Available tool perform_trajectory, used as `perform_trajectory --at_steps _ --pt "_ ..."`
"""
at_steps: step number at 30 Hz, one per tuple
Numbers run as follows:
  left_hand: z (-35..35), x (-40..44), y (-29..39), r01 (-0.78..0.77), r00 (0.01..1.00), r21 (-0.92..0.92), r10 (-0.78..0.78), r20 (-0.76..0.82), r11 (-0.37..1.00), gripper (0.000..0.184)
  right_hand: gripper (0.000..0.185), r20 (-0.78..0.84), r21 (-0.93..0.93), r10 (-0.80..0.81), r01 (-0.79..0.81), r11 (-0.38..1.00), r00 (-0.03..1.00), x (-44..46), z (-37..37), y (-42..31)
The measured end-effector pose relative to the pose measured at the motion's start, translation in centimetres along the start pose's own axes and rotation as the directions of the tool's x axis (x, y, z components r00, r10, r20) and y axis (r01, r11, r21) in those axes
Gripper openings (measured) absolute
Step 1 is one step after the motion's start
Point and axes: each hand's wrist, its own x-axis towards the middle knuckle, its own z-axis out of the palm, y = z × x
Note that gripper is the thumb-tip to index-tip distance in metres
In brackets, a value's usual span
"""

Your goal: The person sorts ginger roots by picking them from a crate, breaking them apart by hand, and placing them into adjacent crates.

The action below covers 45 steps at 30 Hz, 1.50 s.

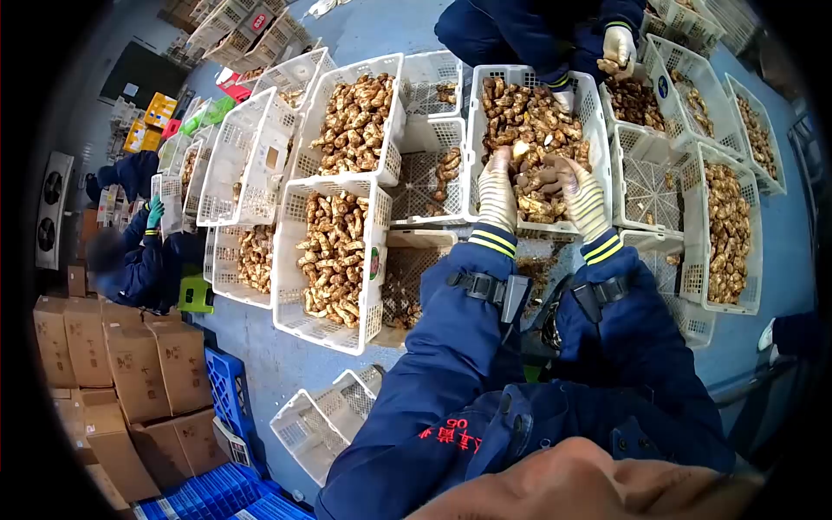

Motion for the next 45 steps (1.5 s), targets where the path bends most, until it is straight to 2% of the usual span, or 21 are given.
perform_trajectory --at_steps 2,5,6,10,14,17,18,19,21,24,27,28,31,32,33,35,37,38,41,43,45 --pt "-0.2 0.6 0.0 0.016 0.995 0.104 -0.026 0.099 0.994 0.034 0.057 -0.068 -0.055 -0.041 0.037 0.998 0.997 0.3 0.2 -0.6" --pt "-0.4 0.5 -1.0 0.147 0.94 0.17 -0.191 0.283 0.974 0.031 0.053 -0.12 0.131 0.045 -0.03 0.991 0.992 0.2 1.2 -1.0" --pt "-0.2 0.8 -1.7 0.084 0.952 0.112 -0.112 0.284 0.99 0.032 0.051 -0.051 0.181 0.169 -0.157 0.971 0.984 0.4 1.0 -1.7" --pt "-0.9 0.8 -1.6 0.142 0.934 0.124 -0.175 0.313 0.982 0.031 0.047 0.021 0.242 0.193 -0.193 0.951 0.981 0.6 1.1 -1.1" --pt "-0.9 0.6 -1.2 0.176 0.932 0.104 -0.199 0.302 0.979 0.037 0.043 -0.043 0.095 0.086 -0.081 0.992 0.995 0.6 0.6 -1.0" --pt "-1.0 1.3 -1.5 0.205 0.979 -0.127 -0.204 0.02 0.97 0.045 0.048 -0.171 0.384 0.26 -0.179 0.906 0.95 0.8 0.1 0.7" --pt "-1.5 1.2 -1.3 0.173 0.984 -0.197 -0.177 -0.002 0.965 0.047 0.047 -0.178 0.473 0.247 -0.138 0.87 0.952 0.4 -0.1 -0.4" --pt "-2.1 2.1 -1.3 0.105 0.99 -0.239 -0.124 -0.068 0.965 0.042 0.04 -0.237 0.597 0.358 -0.156 0.787 0.903 0.5 0.0 0.1" --pt "-2.2 1.9 -0.4 0.085 0.988 -0.348 -0.123 -0.088 0.934 0.039 0.036 -0.094 0.823 0.48 -0.204 0.53 0.872 1.2 -0.5 -0.5" --pt "-1.8 1.6 -0.3 0.019 0.977 -0.37 -0.095 -0.189 0.929 0.038 0.037 0.017 0.849 0.496 -0.274 0.452 0.868 0.6 0.0 -1.5" --pt "-2.0 1.8 -0.6 -0.103 0.98 -0.32 0.041 -0.193 0.942 0.04 0.037 0.117 0.71 0.557 -0.462 0.532 0.822 0.3 0.5 -2.3" --pt "-2.1 2.0 -0.8 -0.126 0.978 -0.326 0.062 -0.2 0.937 0.041 0.066 0.164 0.631 0.412 -0.416 0.654 0.896 -0.4 0.7 -2.0" --pt "-2.0 1.9 -0.6 -0.184 0.972 -0.253 0.137 -0.191 0.95 0.044 0.077 0.401 0.377 0.261 -0.417 0.827 0.878 -0.9 0.3 -3.7" --pt "-2.0 1.8 -0.5 -0.202 0.97 -0.214 0.164 -0.181 0.956 0.045 0.077 0.424 0.272 0.278 -0.414 0.869 0.862 -0.9 0.5 -4.1" --pt "-2.0 1.7 -0.4 -0.219 0.967 -0.174 0.19 -0.17 0.96 0.047 0.069 0.44 0.313 0.166 -0.324 0.893 0.882 -0.9 1.0 -2.5" --pt "-1.8 1.6 -0.4 -0.234 0.968 -0.075 0.225 -0.11 0.969 0.05 0.053 0.316 0.236 0.117 -0.198 0.951 0.942 -0.6 2.1 -1.4" --pt "-1.5 1.5 -0.2 -0.241 0.97 0.038 0.242 -0.014 0.97 0.053 0.044 0.296 0.189 0.139 -0.2 0.961 0.945 -0.7 1.7 -1.1" --pt "-1.6 1.6 -0.3 -0.156 0.986 -0.058 0.159 0.045 0.986 0.06 0.04 0.288 0.165 0.148 -0.201 0.966 0.946 -0.7 1.4 -0.7" --pt "-1.7 2.2 -0.8 -0.091 0.994 -0.15 0.099 0.041 0.984 0.065 0.038 0.168 0.239 0.316 -0.35 0.906 0.934 -0.4 0.9 0.6" --pt "-2.0 2.6 -1.3 -0.046 0.989 -0.19 0.072 0.131 0.981 0.066 0.035 0.02 0.262 0.175 -0.174 0.949 0.984 -0.2 1.2 1.1" --pt "-1.5 1.6 -0.8 -0.009 0.995 -0.069 0.016 0.098 0.998 0.065 0.037 0.031 0.463 0.347 -0.321 0.826 0.937 -0.3 1.3 -0.1"
